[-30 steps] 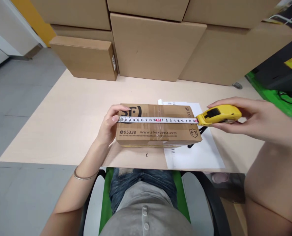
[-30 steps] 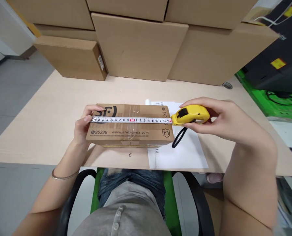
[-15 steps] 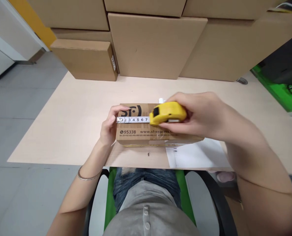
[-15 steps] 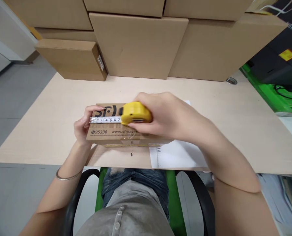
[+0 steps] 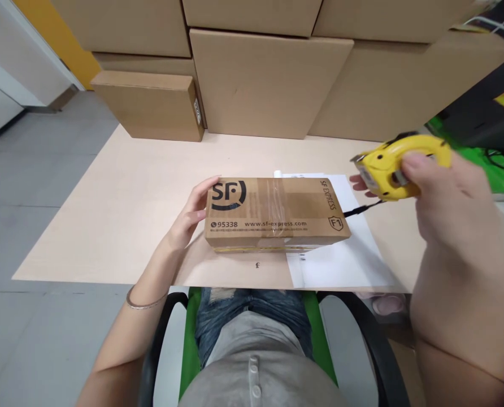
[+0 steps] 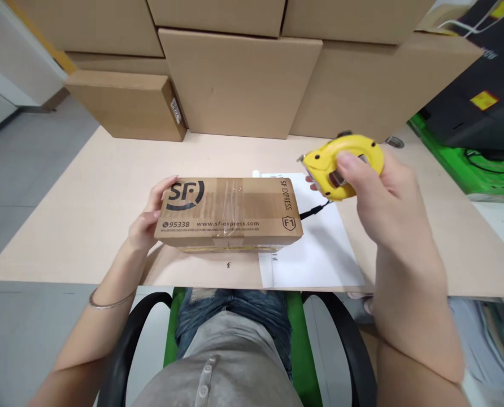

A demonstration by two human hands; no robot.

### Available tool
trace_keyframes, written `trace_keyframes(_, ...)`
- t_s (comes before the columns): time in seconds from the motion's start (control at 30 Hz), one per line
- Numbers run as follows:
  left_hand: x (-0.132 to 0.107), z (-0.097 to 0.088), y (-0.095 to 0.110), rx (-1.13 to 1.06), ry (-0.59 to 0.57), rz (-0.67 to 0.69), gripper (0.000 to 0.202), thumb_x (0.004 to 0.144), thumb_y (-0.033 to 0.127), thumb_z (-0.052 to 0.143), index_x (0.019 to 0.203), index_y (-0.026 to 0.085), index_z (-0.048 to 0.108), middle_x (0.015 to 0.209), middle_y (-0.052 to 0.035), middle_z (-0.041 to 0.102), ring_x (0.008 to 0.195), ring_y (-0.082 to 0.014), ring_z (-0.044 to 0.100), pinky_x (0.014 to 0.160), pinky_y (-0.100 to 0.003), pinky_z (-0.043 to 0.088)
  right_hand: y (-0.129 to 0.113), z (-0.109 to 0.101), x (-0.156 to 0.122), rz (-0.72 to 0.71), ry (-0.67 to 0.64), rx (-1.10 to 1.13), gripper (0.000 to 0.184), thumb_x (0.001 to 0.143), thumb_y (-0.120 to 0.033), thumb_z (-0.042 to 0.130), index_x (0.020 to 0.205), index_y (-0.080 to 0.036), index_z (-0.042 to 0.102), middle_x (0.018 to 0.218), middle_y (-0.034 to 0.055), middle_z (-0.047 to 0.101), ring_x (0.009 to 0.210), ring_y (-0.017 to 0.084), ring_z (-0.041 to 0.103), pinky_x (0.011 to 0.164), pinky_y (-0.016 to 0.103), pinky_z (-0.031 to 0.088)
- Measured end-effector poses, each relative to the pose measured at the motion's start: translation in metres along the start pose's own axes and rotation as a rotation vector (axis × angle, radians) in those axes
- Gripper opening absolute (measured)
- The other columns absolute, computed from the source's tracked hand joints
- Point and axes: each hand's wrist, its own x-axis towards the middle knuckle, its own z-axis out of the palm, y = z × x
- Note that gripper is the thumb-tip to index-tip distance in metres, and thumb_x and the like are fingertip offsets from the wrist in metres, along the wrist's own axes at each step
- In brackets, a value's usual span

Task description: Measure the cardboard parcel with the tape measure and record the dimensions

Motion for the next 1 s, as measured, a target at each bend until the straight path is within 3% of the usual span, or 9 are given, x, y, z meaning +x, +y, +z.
trace_keyframes(0.07,-0.004,-0.008,-0.002,0.024,-0.051,-0.038,0.074,0.092,0.065,0.071,0.16,0.047,0.05,0.163,-0.0015,0.055,0.146,-0.0372,0.055,0.121,-0.052,0.049,0.009,-0.008,-0.009,0.158,-0.05,0.031,0.023,0.098,-0.048,0.07,0.086,-0.031,0.08,0.085,-0.0007,0.078,0.076,0.024,0.075,0.061,0.037,0.059)
trace_keyframes(0.17,-0.01,-0.013,0.002,0.076,-0.114,-0.086,0.089,0.094,0.066,0.071,0.17,0.047,0.029,0.161,-0.0078,0.056,0.141,-0.0375,0.06,0.118,-0.055,0.052,0.01,-0.005,-0.019,0.283,-0.101,0.105,0.023,0.098,-0.047,0.071,0.087,-0.029,0.081,0.085,0.0001,0.078,0.078,0.022,0.074,0.06,0.032,0.057)
trace_keyframes(0.33,-0.015,0.01,0.026,0.245,-0.209,0.024,0.112,0.087,0.069,0.077,0.174,0.045,0.011,0.158,-0.0134,0.055,0.144,-0.0378,0.058,0.116,-0.055,0.054,-0.006,0.021,0.009,0.25,0.009,0.231,0.026,0.094,-0.052,0.073,0.094,-0.026,0.078,0.097,0.0026,0.077,0.091,0.021,0.072,0.075,0.032,0.059)
trace_keyframes(0.4,-0.015,0.029,0.039,0.335,-0.226,0.128,0.12,0.077,0.073,0.084,0.173,0.046,0.016,0.153,-0.0129,0.056,0.139,-0.0369,0.06,0.112,-0.053,0.057,-0.007,0.036,0.034,0.203,0.01,0.252,0.031,0.09,-0.055,0.076,0.095,-0.024,0.076,0.096,0.0035,0.075,0.089,0.02,0.07,0.073,0.032,0.058)
trace_keyframes(0.5,-0.015,0.059,0.053,0.562,-0.114,0.248,0.107,0.072,0.077,0.085,0.165,0.044,0.042,0.145,-0.0127,0.053,0.131,-0.036,0.062,0.106,-0.052,0.061,0.001,0.06,0.067,0.189,-0.109,0.25,0.037,0.086,-0.059,0.076,0.095,-0.023,0.073,0.096,0.0045,0.073,0.089,0.021,0.069,0.073,0.033,0.058)
trace_keyframes(0.63,-0.022,0.077,0.057,0.835,-0.023,0.271,0.099,0.073,0.078,0.084,0.159,0.038,0.051,0.137,-0.013,0.05,0.111,-0.03,0.065,0.088,-0.047,0.065,0.016,0.082,0.081,0.142,-0.249,0.229,0.045,0.088,-0.068,0.071,0.093,-0.024,0.07,0.096,0.0054,0.073,0.095,0.023,0.07,0.081,0.036,0.059)
trace_keyframes(0.77,-0.028,0.069,0.052,0.906,-0.051,0.349,0.099,0.082,0.092,0.058,0.161,0.033,0.05,0.127,-0.0115,0.052,0.104,-0.0284,0.061,0.084,-0.047,0.06,0.018,0.076,0.079,0.08,-0.257,0.193,0.048,0.087,-0.07,0.075,0.099,-0.024,0.072,0.103,0.0066,0.075,0.1,0.024,0.071,0.089,0.04,0.06)
trace_keyframes(0.9,0.0,0.049,0.042,0.681,0.186,0.384,0.084,0.1,0.084,0.014,0.153,0.036,0.057,0.129,-0.0097,0.057,0.126,-0.0313,0.058,0.112,-0.056,0.05,0.0,0.056,0.079,-0.037,-0.202,0.105,0.045,0.085,-0.064,0.083,0.108,-0.027,0.071,0.107,0.0054,0.075,0.098,0.026,0.071,0.082,0.041,0.062)
trace_keyframes(1.0,0.044,0.04,0.028,0.373,0.212,0.073,0.08,0.105,0.074,0.004,0.141,0.037,0.065,0.148,-0.0078,0.06,0.14,-0.0313,0.056,0.117,-0.057,0.044,-0.018,0.053,0.078,-0.078,-0.308,0.058,0.041,0.087,-0.062,0.081,0.109,-0.029,0.07,0.099,0.0039,0.074,0.083,0.024,0.07,0.07,0.039,0.06)
